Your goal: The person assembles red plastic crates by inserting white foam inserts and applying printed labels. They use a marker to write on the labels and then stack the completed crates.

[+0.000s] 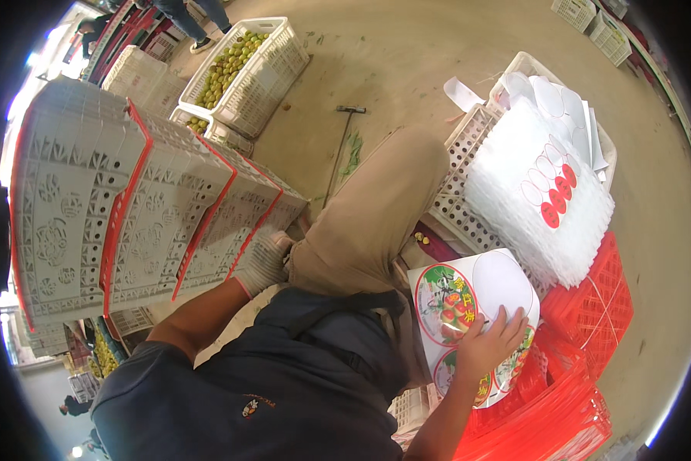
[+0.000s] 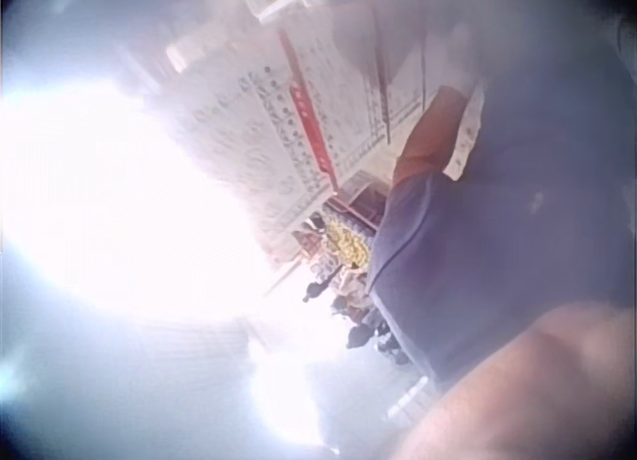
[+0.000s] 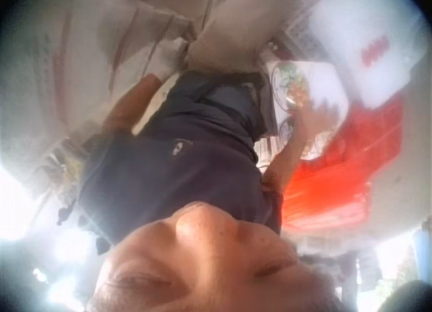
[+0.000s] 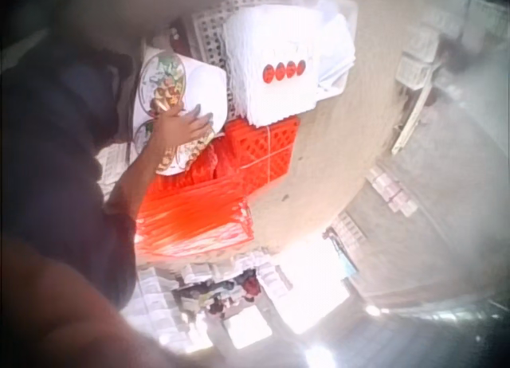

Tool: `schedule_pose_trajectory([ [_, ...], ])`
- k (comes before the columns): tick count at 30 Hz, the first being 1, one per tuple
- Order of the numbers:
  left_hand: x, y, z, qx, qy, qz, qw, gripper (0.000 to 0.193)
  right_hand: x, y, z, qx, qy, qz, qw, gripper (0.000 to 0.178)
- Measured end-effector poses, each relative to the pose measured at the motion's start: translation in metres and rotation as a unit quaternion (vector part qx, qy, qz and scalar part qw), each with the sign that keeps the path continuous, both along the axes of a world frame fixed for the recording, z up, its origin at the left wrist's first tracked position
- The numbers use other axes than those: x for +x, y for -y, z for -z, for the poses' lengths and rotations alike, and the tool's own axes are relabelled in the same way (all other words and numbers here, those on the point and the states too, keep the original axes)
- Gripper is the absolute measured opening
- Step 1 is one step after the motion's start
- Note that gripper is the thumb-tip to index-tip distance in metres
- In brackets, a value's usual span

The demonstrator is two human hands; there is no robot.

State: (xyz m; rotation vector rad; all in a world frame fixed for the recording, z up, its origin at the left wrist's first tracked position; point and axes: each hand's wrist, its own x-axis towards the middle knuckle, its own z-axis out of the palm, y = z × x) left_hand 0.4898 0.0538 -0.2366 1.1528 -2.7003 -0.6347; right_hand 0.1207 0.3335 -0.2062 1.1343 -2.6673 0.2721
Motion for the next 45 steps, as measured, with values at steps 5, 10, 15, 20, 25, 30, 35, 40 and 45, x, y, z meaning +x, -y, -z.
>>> schedule_pose_trajectory([
  [5, -0.034, -0.001, -0.028, 0.096, 0.133, -0.06, 0.985, 0.017, 0.022, 0.014, -0.002, -0.047, 0.011, -0.02, 0.999, 0.038],
  [10, -0.015, 0.006, 0.048, 0.171, 0.15, -0.029, 0.973, 0.031, 0.022, 0.022, 0.005, -0.066, 0.008, -0.017, 0.998, 0.034],
  [15, 0.015, -0.01, 0.101, 0.138, -0.192, -0.116, 0.965, 0.04, 0.02, 0.021, 0.015, -0.068, 0.003, -0.038, 0.997, 0.029],
  [20, 0.0, -0.023, 0.011, 0.076, -0.024, -0.031, 0.996, 0.06, 0.019, 0.02, 0.013, -0.068, 0.005, -0.048, 0.996, 0.028],
  [25, -0.013, -0.028, 0.019, 0.371, -0.424, 0.05, 0.825, 0.046, 0.018, 0.021, 0.016, -0.073, 0.0, -0.067, 0.995, 0.027],
  [30, -0.025, -0.027, -0.002, 0.638, -0.435, -0.028, 0.635, 0.05, 0.02, 0.022, 0.016, -0.064, -0.008, -0.071, 0.995, 0.026],
  [35, -0.025, -0.015, 0.006, 0.368, -0.259, -0.01, 0.893, 0.061, 0.018, 0.022, 0.016, -0.058, -0.011, -0.058, 0.997, 0.025],
  [40, -0.034, -0.003, 0.074, 0.455, -0.424, -0.095, 0.778, 0.053, 0.016, 0.021, 0.018, -0.066, 0.005, -0.049, 0.997, 0.026],
  [45, -0.047, -0.003, 0.088, 0.655, -0.449, 0.034, 0.607, 0.053, 0.018, 0.023, 0.017, -0.067, 0.002, -0.047, 0.997, 0.026],
])
